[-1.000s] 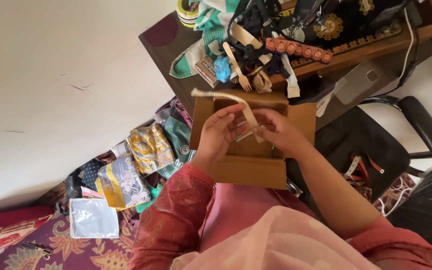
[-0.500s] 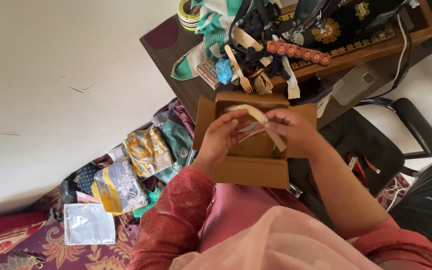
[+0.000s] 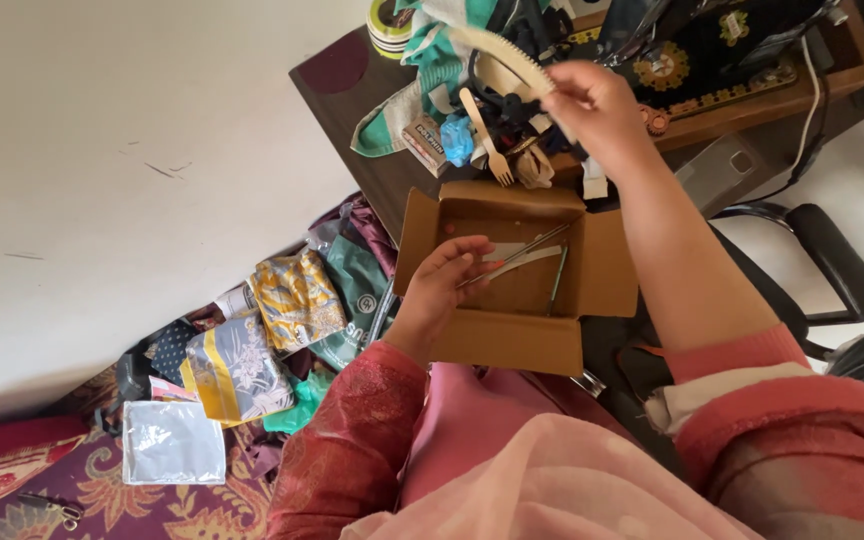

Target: Unbox and inspect small items from a cardboard box

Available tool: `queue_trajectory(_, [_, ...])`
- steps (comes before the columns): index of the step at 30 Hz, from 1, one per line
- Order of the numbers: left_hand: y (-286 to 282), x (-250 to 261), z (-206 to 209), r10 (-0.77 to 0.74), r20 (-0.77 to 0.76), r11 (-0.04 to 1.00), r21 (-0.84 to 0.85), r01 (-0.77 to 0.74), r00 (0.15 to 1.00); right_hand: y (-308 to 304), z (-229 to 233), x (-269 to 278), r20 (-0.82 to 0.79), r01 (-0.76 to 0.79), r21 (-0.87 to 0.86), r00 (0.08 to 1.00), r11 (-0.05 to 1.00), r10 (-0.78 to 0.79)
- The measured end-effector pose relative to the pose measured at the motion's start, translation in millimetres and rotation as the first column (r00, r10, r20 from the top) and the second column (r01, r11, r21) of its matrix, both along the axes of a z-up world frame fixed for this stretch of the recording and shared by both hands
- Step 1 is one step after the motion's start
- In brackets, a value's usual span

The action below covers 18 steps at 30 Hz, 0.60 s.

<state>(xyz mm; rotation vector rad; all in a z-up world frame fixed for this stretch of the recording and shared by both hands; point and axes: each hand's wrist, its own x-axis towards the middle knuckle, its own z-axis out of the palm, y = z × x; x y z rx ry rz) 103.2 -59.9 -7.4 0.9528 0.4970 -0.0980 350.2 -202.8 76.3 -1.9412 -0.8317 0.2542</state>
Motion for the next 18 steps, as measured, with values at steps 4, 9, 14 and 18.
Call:
queue_trajectory(4, [1.5, -5.9, -20.9, 0.044, -0.026, 0.999, -0.027, -0.045, 0.999, -16.4, -18.2, -6.7, -0.179, 0.174, -0.215, 0.960, 0.961, -0.214])
queue_trajectory(9, [6.1, -15.0, -49.9, 0.031, -0.047, 0.999, -0.022, -0.032, 0.998, -47.8, -61.1, -27.7, -0.085, 0.118, -0.243, 0.986, 0.963, -0.142])
queue_trajectory(14, [7.8, -21.6, -51.0, 0.053, -0.070, 0.998, -0.033, -0.056, 0.996, -51.7, -69.0, -75.8, -0.069, 0.076, -0.416, 0.991, 0.906, -0.115])
queue_trajectory(18, [8.6, -25.0, -60.3, 0.063, -0.079, 0.997, -0.038, -0.066, 0.995, -50.7, -104.7, -95.7, -0.185, -0.091, -0.573, 0.983, 0.814, -0.021])
